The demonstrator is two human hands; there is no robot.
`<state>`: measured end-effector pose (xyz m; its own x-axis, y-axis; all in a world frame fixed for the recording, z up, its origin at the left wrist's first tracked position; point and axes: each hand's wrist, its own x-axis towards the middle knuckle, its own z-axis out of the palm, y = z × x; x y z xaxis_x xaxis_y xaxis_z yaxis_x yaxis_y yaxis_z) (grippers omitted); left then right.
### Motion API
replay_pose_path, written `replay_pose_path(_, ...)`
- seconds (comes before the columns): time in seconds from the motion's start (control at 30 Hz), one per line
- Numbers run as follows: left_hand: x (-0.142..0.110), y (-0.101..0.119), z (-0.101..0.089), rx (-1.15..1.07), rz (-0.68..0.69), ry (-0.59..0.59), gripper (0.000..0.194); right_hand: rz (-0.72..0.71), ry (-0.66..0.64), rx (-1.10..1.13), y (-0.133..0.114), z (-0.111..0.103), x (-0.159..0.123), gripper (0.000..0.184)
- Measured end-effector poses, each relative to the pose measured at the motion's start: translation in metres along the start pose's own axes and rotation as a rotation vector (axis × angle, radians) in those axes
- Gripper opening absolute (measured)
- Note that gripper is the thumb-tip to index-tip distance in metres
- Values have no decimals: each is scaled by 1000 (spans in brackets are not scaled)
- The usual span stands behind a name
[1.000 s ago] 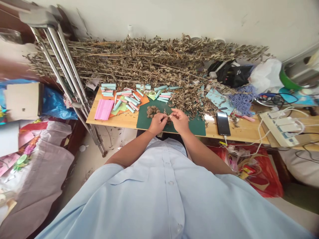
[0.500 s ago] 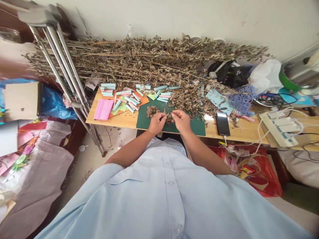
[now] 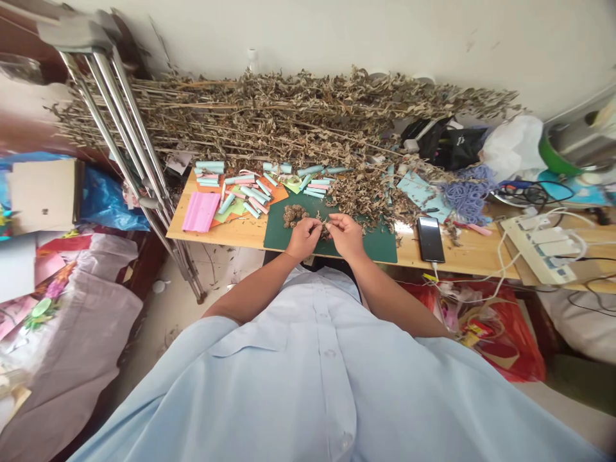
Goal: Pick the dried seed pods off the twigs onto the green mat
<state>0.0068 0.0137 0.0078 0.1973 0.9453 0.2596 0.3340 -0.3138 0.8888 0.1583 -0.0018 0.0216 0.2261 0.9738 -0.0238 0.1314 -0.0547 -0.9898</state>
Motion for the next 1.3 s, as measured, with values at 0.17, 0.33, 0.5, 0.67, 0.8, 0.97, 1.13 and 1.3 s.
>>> replay_pose_path(0.17, 0, 0, -1, -23, -33, 10, 11, -25, 53, 4, -3, -7, 3, 36)
replay_pose_path(0.33, 0, -1, 0, -22, -36, 9, 12, -7, 46, -17, -3, -9, 4, 36)
replay_pose_path(0.5, -1, -3, 1, -23, -32, 18, 14, 38, 17, -36, -8, -6, -2, 36)
replay_pose_path(0.67, -1, -5, 2, -37, -25, 33, 16, 10, 13, -98, -14, -6, -5, 23)
replay_pose_path(0.8, -1, -9, 4, -115, 5, 58, 27, -2, 22, -93, -10, -8, -3, 23)
replay_pose_path(0.97, 0, -12, 4, -122, 98, 7, 26, 22, 22, -77, -6, -11, -3, 28)
replay_pose_path(1.13, 0, -12, 2, -113, 14, -5, 24, 34, 14, -23, -3, -8, -4, 31)
replay_pose_path(1.3, 0, -5, 0, -91, 43, 3, 16, 14, 1, -19, -2, -4, -5, 31)
